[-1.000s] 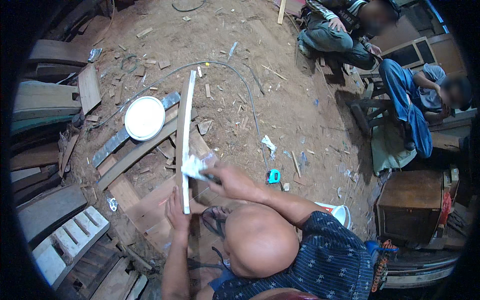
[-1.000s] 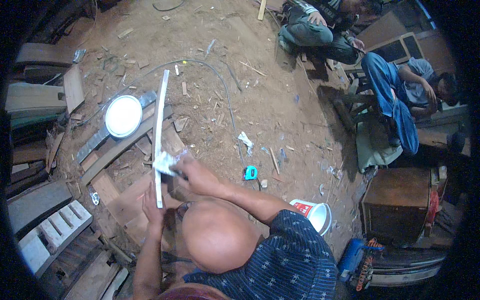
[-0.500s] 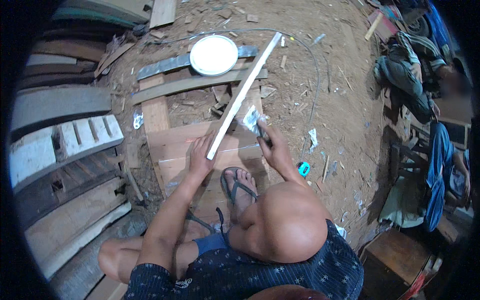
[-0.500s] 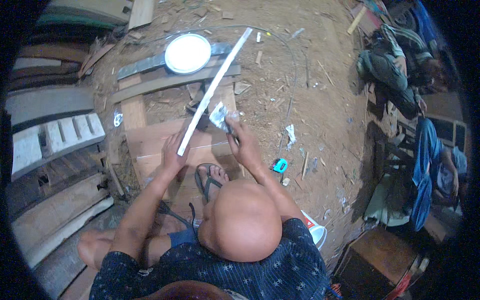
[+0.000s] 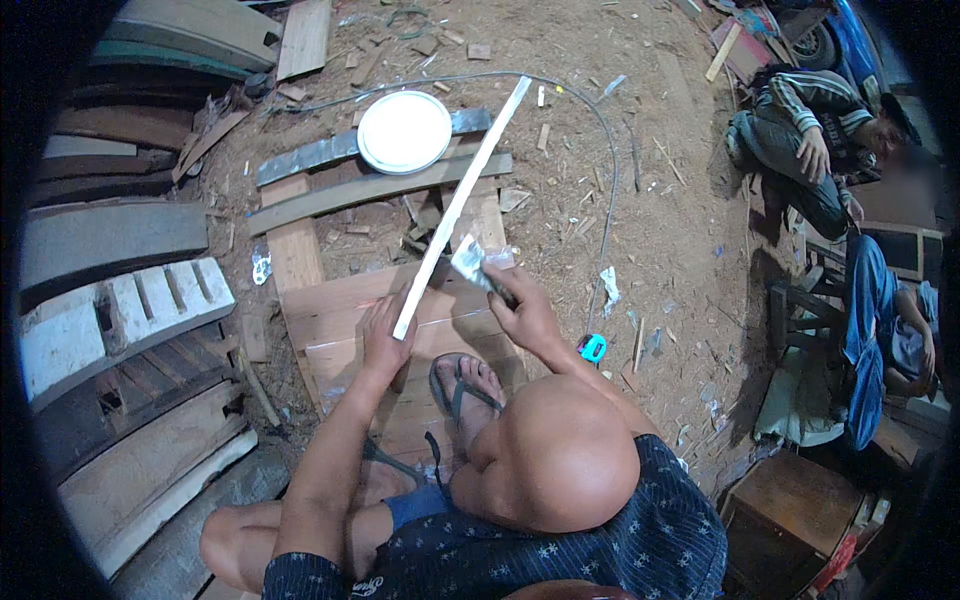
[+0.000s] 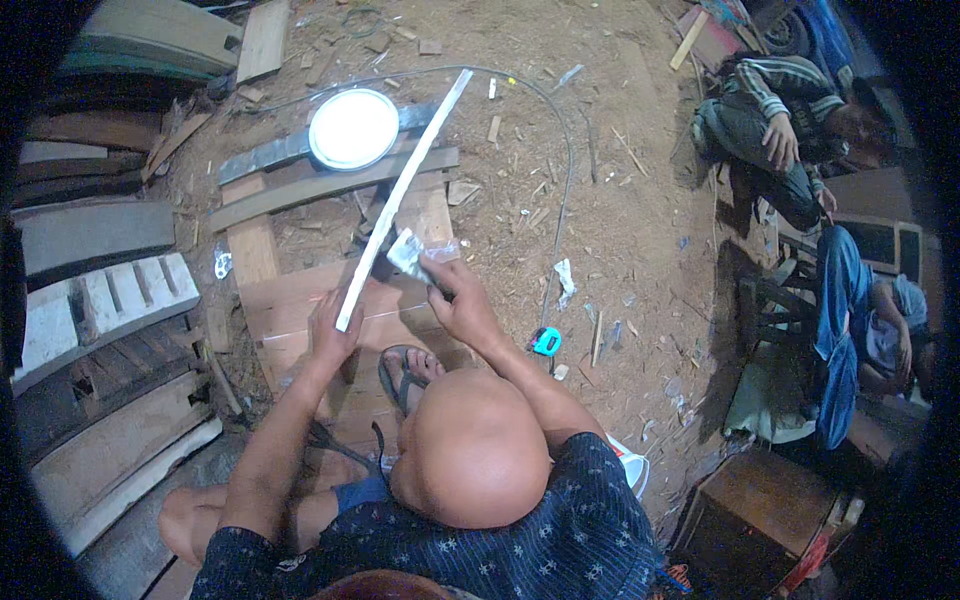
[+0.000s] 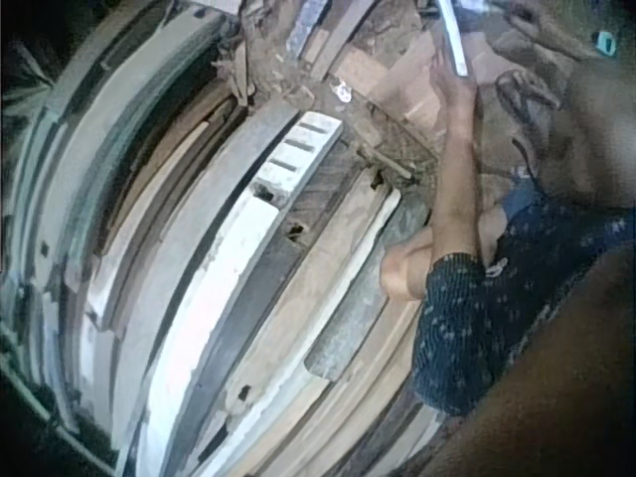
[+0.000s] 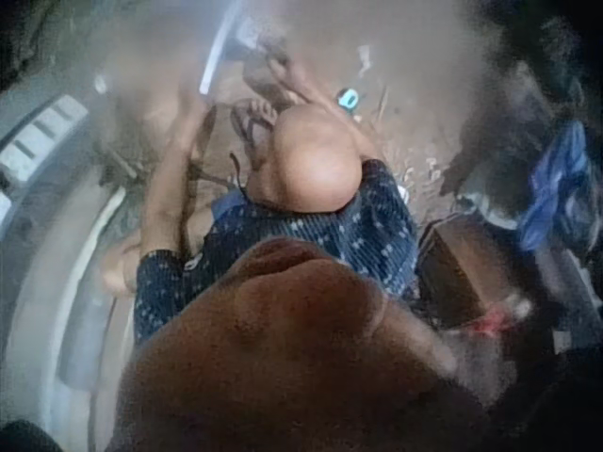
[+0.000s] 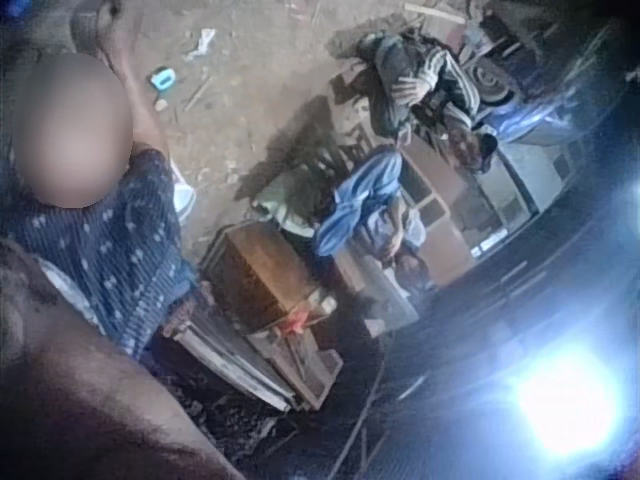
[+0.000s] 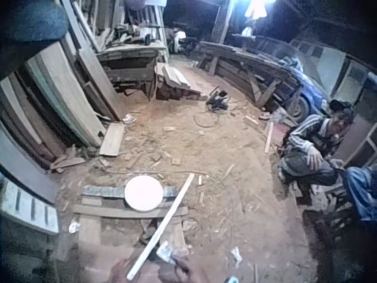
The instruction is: The person sits on the ground and applies a white finish to a long, thin wooden strip using a brush. After finishing the strip, the person stands up, walks through a cluttered workshop, and picks up a power sander from the floor.
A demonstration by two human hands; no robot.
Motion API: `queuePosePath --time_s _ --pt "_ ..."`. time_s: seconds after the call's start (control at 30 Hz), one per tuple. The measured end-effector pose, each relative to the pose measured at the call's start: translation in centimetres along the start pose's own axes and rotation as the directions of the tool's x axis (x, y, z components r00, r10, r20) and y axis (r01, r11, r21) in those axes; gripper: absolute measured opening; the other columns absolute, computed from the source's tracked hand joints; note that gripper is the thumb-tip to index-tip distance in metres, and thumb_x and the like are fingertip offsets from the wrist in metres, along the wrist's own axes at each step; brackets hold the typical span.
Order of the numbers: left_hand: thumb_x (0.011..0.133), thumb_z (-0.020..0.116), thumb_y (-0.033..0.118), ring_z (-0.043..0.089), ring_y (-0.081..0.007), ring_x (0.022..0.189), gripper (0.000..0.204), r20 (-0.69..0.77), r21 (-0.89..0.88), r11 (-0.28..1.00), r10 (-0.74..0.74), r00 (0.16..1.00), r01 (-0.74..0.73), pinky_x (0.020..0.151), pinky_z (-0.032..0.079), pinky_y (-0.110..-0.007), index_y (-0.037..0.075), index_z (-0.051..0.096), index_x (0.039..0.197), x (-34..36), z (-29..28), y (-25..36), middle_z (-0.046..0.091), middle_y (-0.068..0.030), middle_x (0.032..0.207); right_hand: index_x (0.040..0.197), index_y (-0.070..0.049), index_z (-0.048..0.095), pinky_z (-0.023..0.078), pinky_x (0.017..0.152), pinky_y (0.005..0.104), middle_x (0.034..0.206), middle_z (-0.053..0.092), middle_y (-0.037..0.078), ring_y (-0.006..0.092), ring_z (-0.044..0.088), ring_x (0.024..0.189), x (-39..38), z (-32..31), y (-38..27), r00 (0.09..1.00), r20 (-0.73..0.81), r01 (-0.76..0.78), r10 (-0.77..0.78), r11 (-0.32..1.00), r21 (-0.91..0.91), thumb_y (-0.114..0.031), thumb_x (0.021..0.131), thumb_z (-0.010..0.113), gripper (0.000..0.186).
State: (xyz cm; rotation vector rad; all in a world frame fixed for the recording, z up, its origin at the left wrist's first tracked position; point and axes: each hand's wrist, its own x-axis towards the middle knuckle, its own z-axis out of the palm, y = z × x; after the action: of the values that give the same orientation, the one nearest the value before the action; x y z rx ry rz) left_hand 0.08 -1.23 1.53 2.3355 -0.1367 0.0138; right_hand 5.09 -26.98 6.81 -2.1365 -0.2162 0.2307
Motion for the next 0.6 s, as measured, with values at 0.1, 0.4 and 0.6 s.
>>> queuePosePath --time_s 0.1,0.4,0.6 --pt "0.081 0.063 0.008 0.06 -0.0402 0.101 0.053 0.001 -0.009 0.999 0.032 0.999 -0.032 0.089 0.048 -0.047 0.005 0.054 0.133 0.4 -0.3 0.1 0.064 -0.019 0.112 0.13 -0.011 0.061 0.052 0.069 0.0321 0.105 0.069 0.008 0.0135 0.063 0.079 3.1 -0.8 0.6 0.92 0.087 -0.383 0.381 0.837 0.39 -0.009 0.088 0.063 0.043" --pt "0.084 0.067 0.016 0.063 -0.041 0.095 0.04 -0.019 -0.106 0.992 -0.066 0.998 0.064 0.083 0.05 -0.047 0.0 0.059 0.119 -0.5 2.4 -2.8 0.066 -0.024 0.103 0.124 -0.006 0.064 0.052 0.077 0.0297 0.1 0.068 0.004 0.0111 0.06 0.089 0.2 -0.3 -3.4 0.884 0.434 -0.336 0.176 0.883 0.326 -0.01 0.089 0.06 0.036" --pt "0.084 0.069 0.016 0.057 -0.0476 0.09 0.035 -0.09 -0.064 0.998 -0.021 0.996 0.015 0.08 0.046 -0.053 -0.005 0.06 0.11 -1.0 2.6 -2.0 0.061 -0.0262 0.097 0.112 -0.004 0.062 0.05 0.067 0.0291 0.083 0.059 0.001 0.0097 0.058 0.077 6.9 -13.3 -9.6 0.999 0.024 -0.048 0.044 0.972 0.23 -0.023 0.096 0.056 0.026"
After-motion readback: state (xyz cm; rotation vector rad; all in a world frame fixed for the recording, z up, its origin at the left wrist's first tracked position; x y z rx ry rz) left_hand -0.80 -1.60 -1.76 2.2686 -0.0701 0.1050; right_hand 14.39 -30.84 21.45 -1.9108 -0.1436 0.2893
